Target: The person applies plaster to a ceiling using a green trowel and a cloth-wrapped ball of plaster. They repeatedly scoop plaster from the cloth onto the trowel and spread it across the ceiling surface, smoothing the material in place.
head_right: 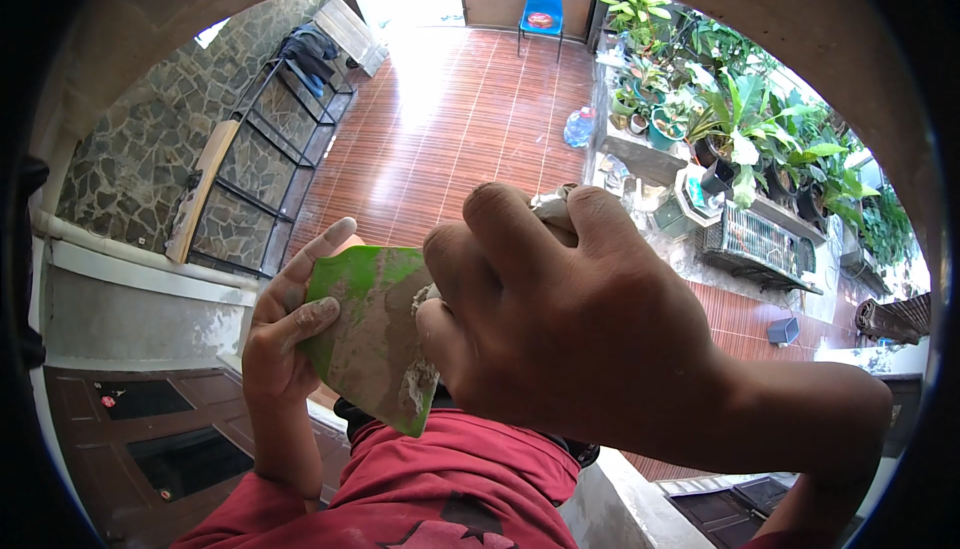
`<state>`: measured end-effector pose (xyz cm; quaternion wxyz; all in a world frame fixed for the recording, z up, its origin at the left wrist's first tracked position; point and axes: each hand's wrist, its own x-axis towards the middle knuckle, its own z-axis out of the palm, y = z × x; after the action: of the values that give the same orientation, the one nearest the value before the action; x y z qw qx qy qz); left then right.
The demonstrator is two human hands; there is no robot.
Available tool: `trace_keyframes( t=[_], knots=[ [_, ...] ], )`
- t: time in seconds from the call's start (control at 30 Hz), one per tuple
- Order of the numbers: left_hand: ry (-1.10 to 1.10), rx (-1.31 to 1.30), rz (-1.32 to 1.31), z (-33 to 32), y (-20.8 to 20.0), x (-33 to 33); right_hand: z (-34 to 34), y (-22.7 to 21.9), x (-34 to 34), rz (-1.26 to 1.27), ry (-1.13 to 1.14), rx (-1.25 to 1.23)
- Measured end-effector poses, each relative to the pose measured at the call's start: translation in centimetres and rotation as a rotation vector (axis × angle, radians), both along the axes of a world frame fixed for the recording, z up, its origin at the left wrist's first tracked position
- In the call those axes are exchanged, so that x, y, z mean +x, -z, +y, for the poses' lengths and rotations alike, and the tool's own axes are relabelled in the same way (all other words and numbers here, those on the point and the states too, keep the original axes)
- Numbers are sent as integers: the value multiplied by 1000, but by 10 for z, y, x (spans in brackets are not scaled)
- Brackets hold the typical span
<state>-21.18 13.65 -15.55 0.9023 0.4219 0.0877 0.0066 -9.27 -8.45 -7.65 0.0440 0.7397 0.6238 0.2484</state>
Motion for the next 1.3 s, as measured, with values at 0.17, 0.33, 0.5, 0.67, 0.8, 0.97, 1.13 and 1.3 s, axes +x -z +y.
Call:
trace_keyframes(
  t=[0.17,0.33,0.5,0.67,0.8,0.97,1.13,1.3],
  knots=[
    [-33,-13,-65,0,4,-2,-1,-11,-2,-1,74,-21],
    [-53,89,-108,2,5,-6,2,-15,1,-37,142,-66],
    [-97,117,-149,2,7,-10,4,-12,11,-5,209,-25],
    [-119,-42,-125,9,13,-11,-2,0,34,544,258,158],
    [-129,-146,-148,14,17,-13,-9,30,38,1312,332,383],
    [-222,-264,-139,17,25,-12,-6,82,35,1977,176,791],
    [-230,-310,-80,24,30,-8,1,120,21,2363,-59,1032],
    [-357,-374,-149,29,9,5,27,149,17,2520,-125,1156]
  ],
)
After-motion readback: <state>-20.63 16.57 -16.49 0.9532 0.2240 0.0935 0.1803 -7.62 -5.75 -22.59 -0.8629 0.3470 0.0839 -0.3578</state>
